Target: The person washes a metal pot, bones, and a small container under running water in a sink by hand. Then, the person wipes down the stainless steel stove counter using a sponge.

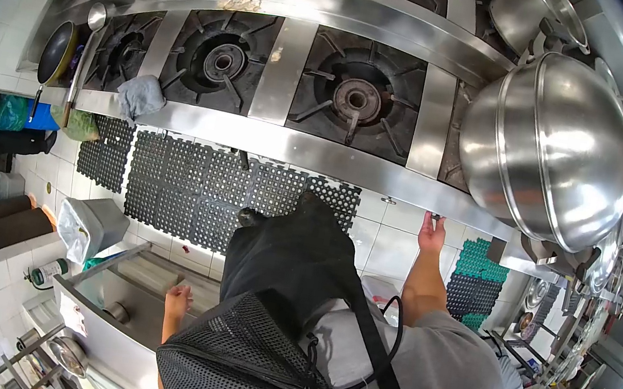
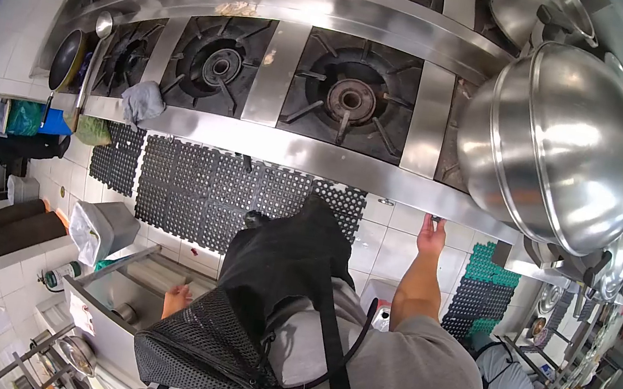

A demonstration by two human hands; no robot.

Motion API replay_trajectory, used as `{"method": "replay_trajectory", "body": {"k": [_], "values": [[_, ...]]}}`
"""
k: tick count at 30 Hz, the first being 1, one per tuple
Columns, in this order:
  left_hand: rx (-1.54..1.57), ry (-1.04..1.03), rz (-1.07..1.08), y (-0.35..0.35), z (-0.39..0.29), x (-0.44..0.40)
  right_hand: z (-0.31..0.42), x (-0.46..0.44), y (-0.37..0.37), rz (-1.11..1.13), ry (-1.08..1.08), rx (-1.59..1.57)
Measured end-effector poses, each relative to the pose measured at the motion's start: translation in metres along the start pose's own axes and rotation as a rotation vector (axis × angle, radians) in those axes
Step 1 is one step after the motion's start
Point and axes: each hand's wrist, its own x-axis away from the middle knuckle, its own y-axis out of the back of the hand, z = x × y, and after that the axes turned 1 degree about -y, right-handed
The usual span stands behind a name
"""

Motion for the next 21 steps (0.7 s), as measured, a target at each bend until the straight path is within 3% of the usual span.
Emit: {"method": "replay_trajectory", "body": {"k": [13,17,21], "values": [[-0.073,-0.123,0.050,0.009,-0.030,-0.006,-0.001,0.000,0.000,0.031,0.034,-0.003],[-0.020,-0.053,0.020,0.014,-0.020,0.002,-0.002,0.000,0.000,0.032,0.079,0.061],[0.047,-0.018,0.001,0.015,-0.004,0.004,-0.012,0.021,0.001,-0.072,-0.081,-0.095]]}}
